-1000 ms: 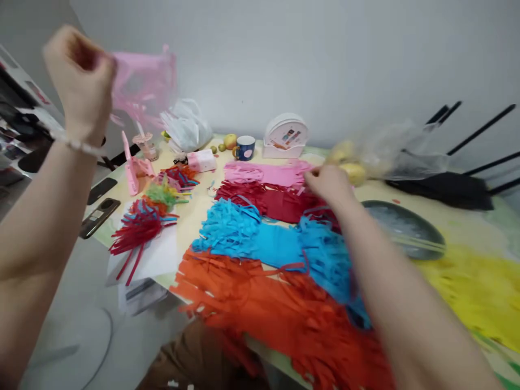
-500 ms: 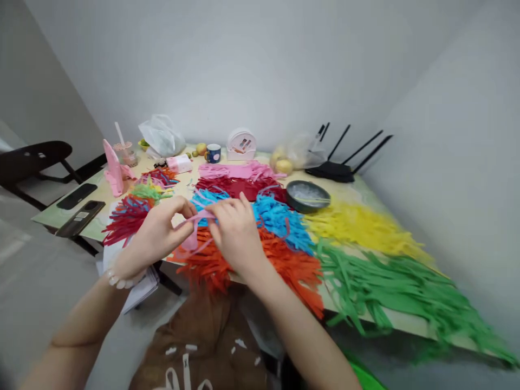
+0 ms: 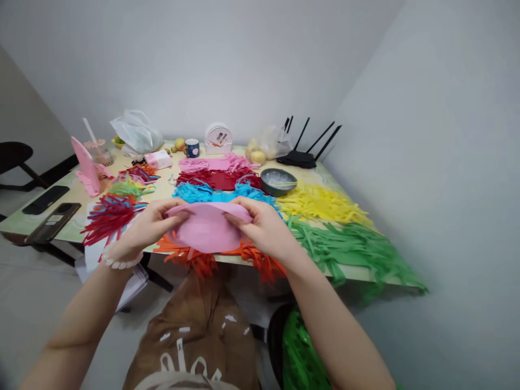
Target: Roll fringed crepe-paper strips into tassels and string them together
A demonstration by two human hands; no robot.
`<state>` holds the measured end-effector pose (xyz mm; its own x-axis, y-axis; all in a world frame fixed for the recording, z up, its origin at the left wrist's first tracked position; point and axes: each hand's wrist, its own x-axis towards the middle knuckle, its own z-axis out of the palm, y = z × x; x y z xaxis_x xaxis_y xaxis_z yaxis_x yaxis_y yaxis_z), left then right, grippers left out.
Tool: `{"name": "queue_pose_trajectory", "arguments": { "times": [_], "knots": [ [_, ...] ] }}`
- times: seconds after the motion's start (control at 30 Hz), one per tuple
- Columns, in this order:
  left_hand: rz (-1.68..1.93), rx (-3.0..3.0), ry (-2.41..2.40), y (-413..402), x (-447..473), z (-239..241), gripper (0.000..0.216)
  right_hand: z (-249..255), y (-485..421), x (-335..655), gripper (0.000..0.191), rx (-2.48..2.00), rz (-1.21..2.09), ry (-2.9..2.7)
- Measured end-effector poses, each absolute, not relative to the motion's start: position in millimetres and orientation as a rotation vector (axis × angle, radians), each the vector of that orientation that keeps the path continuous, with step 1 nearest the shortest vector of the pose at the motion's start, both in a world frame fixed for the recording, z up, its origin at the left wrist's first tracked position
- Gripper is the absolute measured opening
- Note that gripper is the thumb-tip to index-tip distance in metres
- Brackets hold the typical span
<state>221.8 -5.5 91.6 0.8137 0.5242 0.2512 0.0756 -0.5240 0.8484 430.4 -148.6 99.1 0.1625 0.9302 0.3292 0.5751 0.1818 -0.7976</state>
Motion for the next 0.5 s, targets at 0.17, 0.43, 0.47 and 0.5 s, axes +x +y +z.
{"name": "queue_pose_trajectory", "arguments": {
  "times": [0.17,0.43,0.47,0.5],
  "knots": [
    [0.659,1.940,0.440,-6,220,86,0.024,82,-155,432,0.012,-1.335,0.567,-1.277],
    [0.375,2.065,0.136,2,196,101,0.025,78,-158,432,0.013,-1.219,0.588,-1.340],
    [0.290,2.016,0.094,4,195,104,0.039,81,-158,431,0.015,-1.220,0.567,-1.391],
    [0.231,1.955,0.073,6,196,105,0.052,85,-159,431,0.017,-1.224,0.541,-1.447]
  ]
}}
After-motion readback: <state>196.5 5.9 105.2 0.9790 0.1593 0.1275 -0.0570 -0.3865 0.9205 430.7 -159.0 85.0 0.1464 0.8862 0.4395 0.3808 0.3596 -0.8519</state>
